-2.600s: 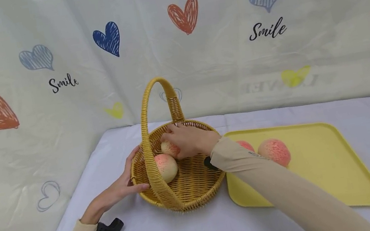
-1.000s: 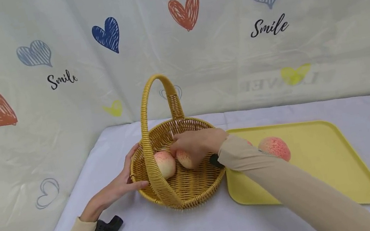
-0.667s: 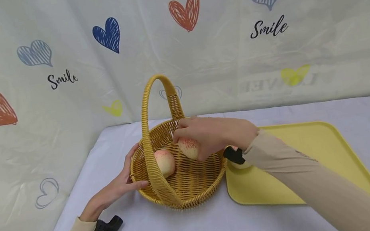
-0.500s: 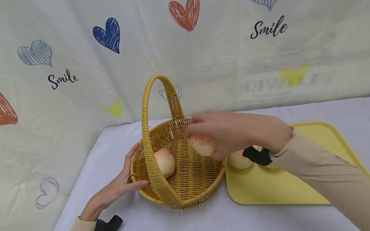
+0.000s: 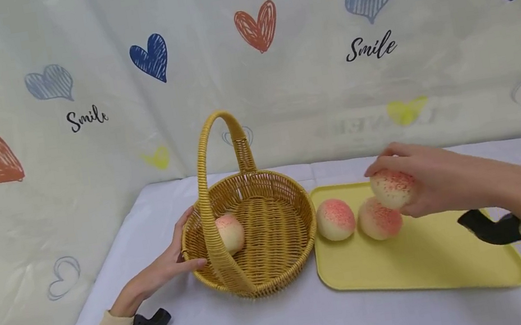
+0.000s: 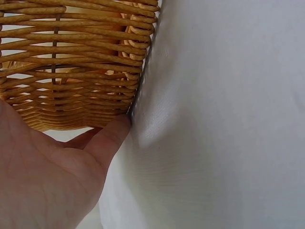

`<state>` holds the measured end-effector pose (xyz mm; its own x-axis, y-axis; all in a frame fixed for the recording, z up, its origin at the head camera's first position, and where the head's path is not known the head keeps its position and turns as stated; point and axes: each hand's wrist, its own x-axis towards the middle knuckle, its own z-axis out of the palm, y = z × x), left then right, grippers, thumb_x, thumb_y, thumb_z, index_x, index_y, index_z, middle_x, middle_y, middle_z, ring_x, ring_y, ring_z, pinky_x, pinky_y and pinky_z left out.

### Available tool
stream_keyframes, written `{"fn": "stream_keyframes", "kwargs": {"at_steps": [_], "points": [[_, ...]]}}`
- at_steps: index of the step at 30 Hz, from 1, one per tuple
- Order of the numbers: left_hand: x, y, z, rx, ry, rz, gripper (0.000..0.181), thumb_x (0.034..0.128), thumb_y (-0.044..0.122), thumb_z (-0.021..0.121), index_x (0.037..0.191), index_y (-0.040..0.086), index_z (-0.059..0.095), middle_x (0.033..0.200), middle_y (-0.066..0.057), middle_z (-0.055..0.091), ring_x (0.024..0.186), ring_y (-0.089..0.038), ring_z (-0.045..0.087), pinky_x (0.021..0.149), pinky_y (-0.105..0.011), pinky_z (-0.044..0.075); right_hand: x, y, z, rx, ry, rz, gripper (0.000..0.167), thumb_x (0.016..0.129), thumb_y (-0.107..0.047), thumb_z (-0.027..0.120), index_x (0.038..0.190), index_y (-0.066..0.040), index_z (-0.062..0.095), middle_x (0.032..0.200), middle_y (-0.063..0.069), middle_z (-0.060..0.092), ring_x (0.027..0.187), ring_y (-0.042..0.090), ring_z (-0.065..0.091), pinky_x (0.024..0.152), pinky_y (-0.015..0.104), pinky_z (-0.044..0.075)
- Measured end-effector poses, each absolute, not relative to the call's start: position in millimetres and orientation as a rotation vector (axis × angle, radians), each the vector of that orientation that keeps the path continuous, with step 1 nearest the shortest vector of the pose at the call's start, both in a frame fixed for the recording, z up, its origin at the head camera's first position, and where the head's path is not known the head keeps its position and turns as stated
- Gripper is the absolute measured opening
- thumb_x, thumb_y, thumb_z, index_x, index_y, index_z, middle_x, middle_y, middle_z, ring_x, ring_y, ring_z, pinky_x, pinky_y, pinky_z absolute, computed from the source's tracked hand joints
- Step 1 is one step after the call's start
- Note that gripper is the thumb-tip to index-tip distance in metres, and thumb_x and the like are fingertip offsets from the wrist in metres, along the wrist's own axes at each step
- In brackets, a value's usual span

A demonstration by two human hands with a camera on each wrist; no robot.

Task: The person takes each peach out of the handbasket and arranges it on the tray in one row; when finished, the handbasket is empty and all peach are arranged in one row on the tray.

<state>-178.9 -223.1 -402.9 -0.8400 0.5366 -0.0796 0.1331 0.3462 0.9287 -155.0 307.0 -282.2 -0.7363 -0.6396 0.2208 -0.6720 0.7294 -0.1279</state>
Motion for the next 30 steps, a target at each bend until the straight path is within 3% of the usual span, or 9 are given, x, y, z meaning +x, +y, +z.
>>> {"fn": "stream_keyframes", "kwargs": {"at_steps": [4,9,15,17,23,30], "points": [[-180,-221,-402,0.606,2.241,1.497,0.114,0.0934,0.036,0.077,0.166,0.037,-0.01,0.174,-0.003,-0.012,0.159,-0.039,0.002,0.121,-0.068,0.011,-149,345,-303,0.904,-2.79,0.292,0.077,0.057,-0.016,0.103,0.123,-0.028,0.067,0.12,-0.013,0.058,0.097,-0.003,0.054,0.072,0.019,0.05],[-180,-222,-403,0.615,2.242,1.503,0.114,0.0933,0.035,0.077,0.166,0.037,-0.01,0.174,-0.003,-0.012,0.159,-0.039,0.003,0.121,-0.068,0.012,-149,380,-339,0.814,-2.838,0.389,0.07,0.057,-0.013,0.101,0.119,-0.017,0.068,0.112,-0.007,0.059,0.091,-0.007,0.051,0.067,0.018,0.048],[-181,-224,-405,0.603,2.23,1.499,0.113,0.0942,0.034,0.077,0.165,0.04,-0.011,0.173,-0.002,-0.012,0.159,-0.039,0.004,0.122,-0.065,0.013,-154,397,-376,0.853,-2.832,0.449,0.069,0.056,-0.014,0.101,0.118,-0.016,0.069,0.112,-0.021,0.057,0.096,-0.009,0.051,0.075,0.009,0.041],[-181,-224,-406,0.606,2.224,1.501,0.112,0.0946,0.034,0.077,0.165,0.041,-0.011,0.173,-0.001,-0.012,0.159,-0.038,0.004,0.122,-0.064,0.014,-156,396,-382,0.855,-2.825,0.441,0.069,0.057,-0.016,0.102,0.119,-0.017,0.07,0.114,-0.019,0.059,0.101,-0.009,0.051,0.078,0.007,0.039],[-182,-223,-405,0.614,2.222,1.507,0.113,0.0935,0.035,0.077,0.165,0.038,-0.011,0.174,-0.004,-0.011,0.158,-0.039,0.006,0.121,-0.064,0.015,-161,381,-383,0.819,-2.87,0.397,0.068,0.063,-0.03,0.101,0.122,-0.016,0.07,0.117,-0.003,0.066,0.105,-0.008,0.048,0.079,0.014,0.044],[-180,-223,-402,0.59,2.222,1.494,0.115,0.093,0.036,0.077,0.165,0.039,-0.012,0.174,-0.005,-0.008,0.159,-0.037,0.005,0.121,-0.065,0.012,-162,366,-380,0.77,-2.936,0.433,0.066,0.068,-0.036,0.099,0.125,-0.017,0.071,0.118,-0.004,0.066,0.109,-0.007,0.044,0.082,0.022,0.047]]}}
